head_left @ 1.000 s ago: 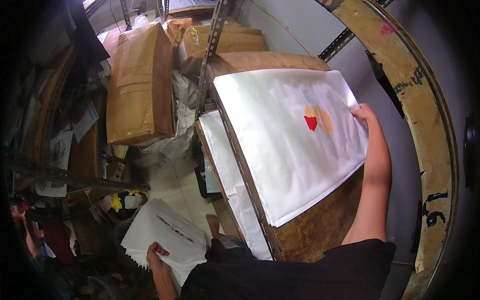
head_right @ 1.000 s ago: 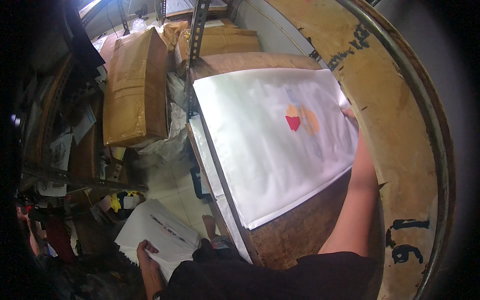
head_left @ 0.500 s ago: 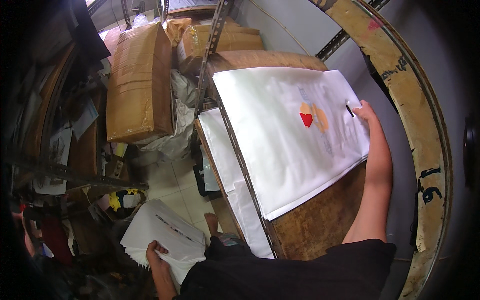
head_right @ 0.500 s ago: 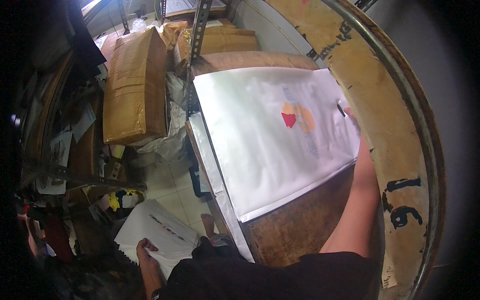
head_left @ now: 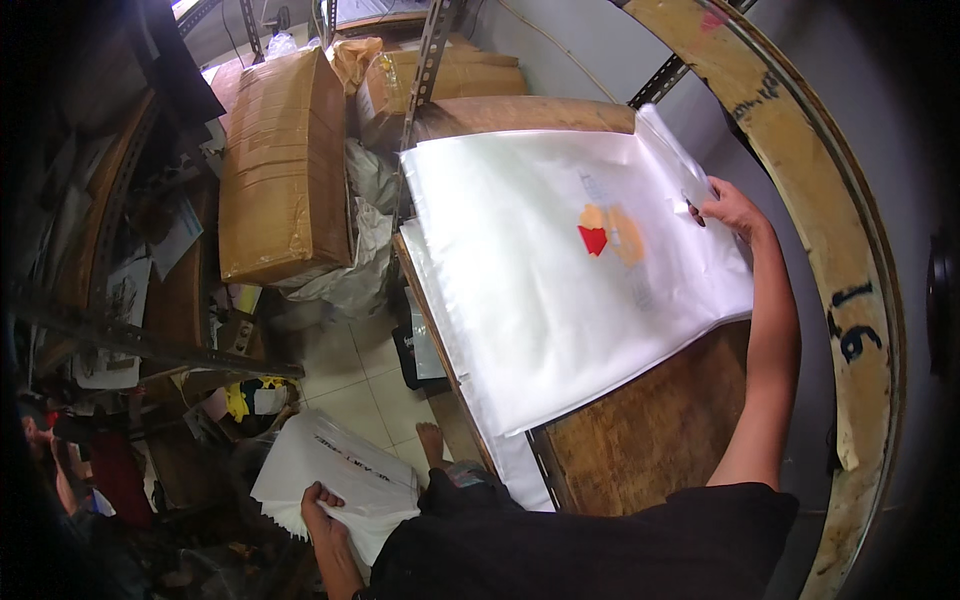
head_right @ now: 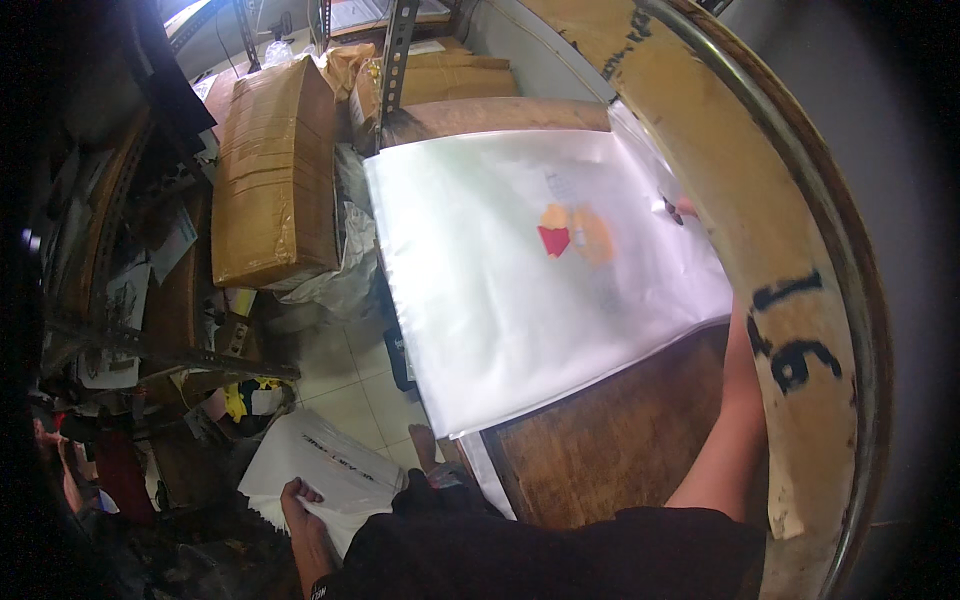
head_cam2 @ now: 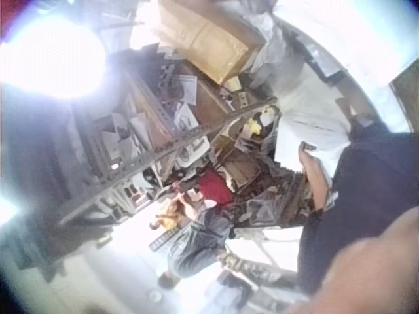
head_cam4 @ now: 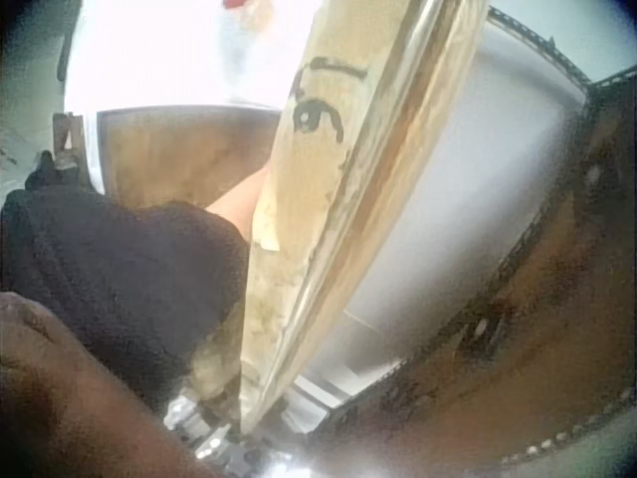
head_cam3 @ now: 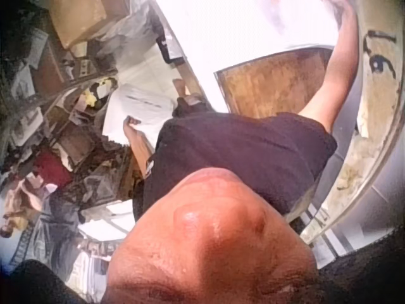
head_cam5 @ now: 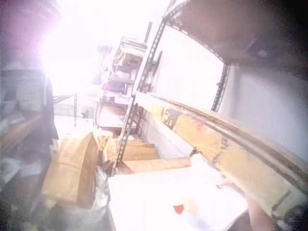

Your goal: The person sits on the floor and repeatedly folds white plastic shopping bags by hand. They smooth each bag flat, fold it in half, and then fold it again into a smaller rectangle. The person stacks the folded bags on a nearby wooden shelf.

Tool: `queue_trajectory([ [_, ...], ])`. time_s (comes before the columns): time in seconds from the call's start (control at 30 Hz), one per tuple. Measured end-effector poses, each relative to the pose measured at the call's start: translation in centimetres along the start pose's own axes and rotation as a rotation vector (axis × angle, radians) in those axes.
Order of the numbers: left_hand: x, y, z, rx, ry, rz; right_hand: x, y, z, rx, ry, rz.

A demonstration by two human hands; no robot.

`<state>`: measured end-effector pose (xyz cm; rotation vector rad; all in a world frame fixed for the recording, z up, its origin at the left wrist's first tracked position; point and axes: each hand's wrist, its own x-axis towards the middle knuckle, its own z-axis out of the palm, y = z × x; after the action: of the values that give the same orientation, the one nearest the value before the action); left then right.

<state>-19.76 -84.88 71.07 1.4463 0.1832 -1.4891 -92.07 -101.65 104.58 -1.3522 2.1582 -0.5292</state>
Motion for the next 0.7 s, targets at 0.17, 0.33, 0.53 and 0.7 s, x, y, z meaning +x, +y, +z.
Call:
queue_trajectory([
  [0.17,0.5,-0.6,-1.6,-0.010,-0.071,-0.023,-3.1,-3.6,4.2,0.318,-0.073,-0.097],
  [0.33,0.2,-0.4,-2.4,-0.023,-0.026,-0.010,-9.3,-12.6,10.0,0.414,-0.161,-0.315],
  [0.53,-1.7,1.8,-4.3,0.052,-0.071,0.153,-19.3,-21.7,17.2,0.471,-0.350,-0.470],
  [0.7,-3.1,0.6,-6.9,0.001,-0.118,0.135,-24.7,-24.4,23.4,0.459,-0.284,-0.611],
])
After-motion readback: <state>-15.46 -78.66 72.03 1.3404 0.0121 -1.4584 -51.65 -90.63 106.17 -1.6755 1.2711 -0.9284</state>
